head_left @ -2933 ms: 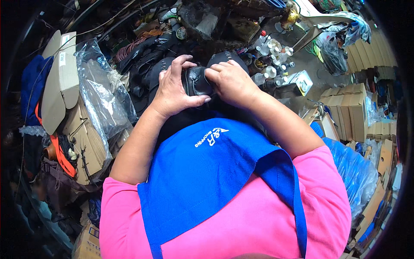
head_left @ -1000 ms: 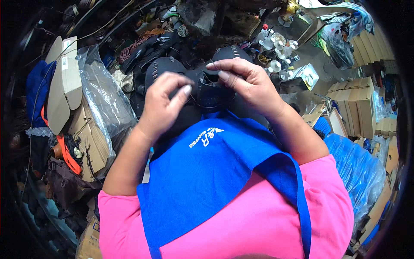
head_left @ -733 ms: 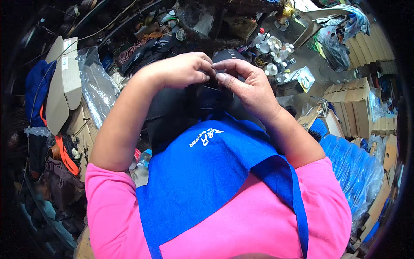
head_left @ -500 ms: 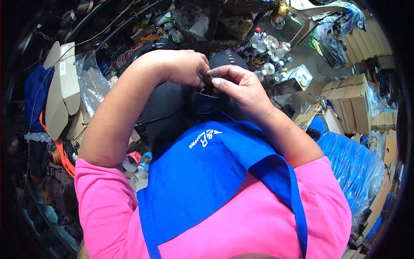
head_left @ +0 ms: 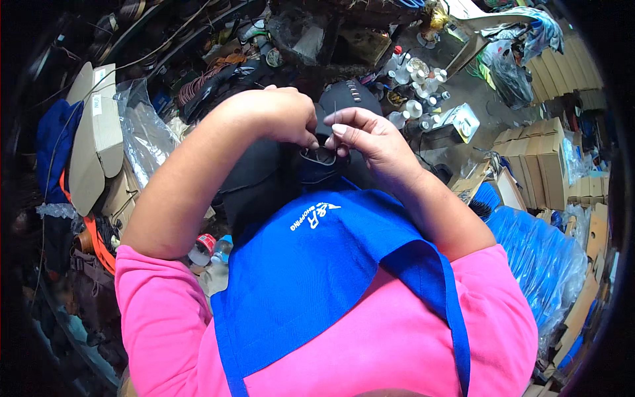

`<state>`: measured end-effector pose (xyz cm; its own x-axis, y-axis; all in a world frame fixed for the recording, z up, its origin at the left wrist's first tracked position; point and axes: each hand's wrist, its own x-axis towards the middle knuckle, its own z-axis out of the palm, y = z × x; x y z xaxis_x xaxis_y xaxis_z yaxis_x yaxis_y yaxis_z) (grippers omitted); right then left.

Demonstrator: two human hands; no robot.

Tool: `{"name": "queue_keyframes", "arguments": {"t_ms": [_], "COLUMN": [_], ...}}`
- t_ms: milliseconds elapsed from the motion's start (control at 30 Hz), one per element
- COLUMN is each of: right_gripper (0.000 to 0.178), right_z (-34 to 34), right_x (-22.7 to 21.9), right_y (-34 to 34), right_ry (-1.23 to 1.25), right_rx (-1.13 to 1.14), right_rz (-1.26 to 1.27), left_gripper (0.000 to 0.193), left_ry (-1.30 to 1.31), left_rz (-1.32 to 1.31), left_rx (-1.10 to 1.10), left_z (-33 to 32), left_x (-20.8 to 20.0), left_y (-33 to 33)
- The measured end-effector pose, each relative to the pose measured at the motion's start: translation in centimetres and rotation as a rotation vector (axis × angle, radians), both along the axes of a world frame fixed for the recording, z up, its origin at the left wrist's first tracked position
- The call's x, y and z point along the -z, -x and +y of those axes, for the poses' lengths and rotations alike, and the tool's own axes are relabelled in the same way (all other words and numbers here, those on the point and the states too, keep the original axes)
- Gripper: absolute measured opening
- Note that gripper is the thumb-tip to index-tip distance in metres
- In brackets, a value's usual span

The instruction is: Manually assembling and stitching small leather shoe components using thread.

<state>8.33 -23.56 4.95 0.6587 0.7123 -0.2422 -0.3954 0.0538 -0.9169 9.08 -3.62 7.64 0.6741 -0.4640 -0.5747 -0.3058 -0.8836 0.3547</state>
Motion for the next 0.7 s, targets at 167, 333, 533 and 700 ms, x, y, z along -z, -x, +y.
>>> {"name": "queue_keyframes", "arguments": {"t_ms": [167, 333, 533, 700], "right_gripper": [0.017, 0.017, 0.018, 0.023], "right_z": [-0.1, 0.0, 0.0, 0.2], "right_x": [0.2, 0.3, 0.4, -1.0], "right_y": [-0.5, -0.9, -1.1, -2.0], "right_ry": [0.008, -0.013, 0.024, 0.171], "right_rx": [0.029, 0.136, 0.093, -0.073], "right_rz": [0.075, 0.120, 0.142, -0.097], "left_gripper": [0.024, 0.020, 0.016, 0.015], "left_ry": [0.100, 0.381, 0.324, 0.280], "left_rz": [-0.005, -0.178, -0.097, -0.269], "left_rx": [-0.039, -0.078, -0.119, -0.134], "left_z": [0.1, 0.6, 1.5, 2.8], "left_x": [0.0, -0.7, -2.8, -3.9], "left_y": [-0.2, 0.3, 1.2, 2.2]}}
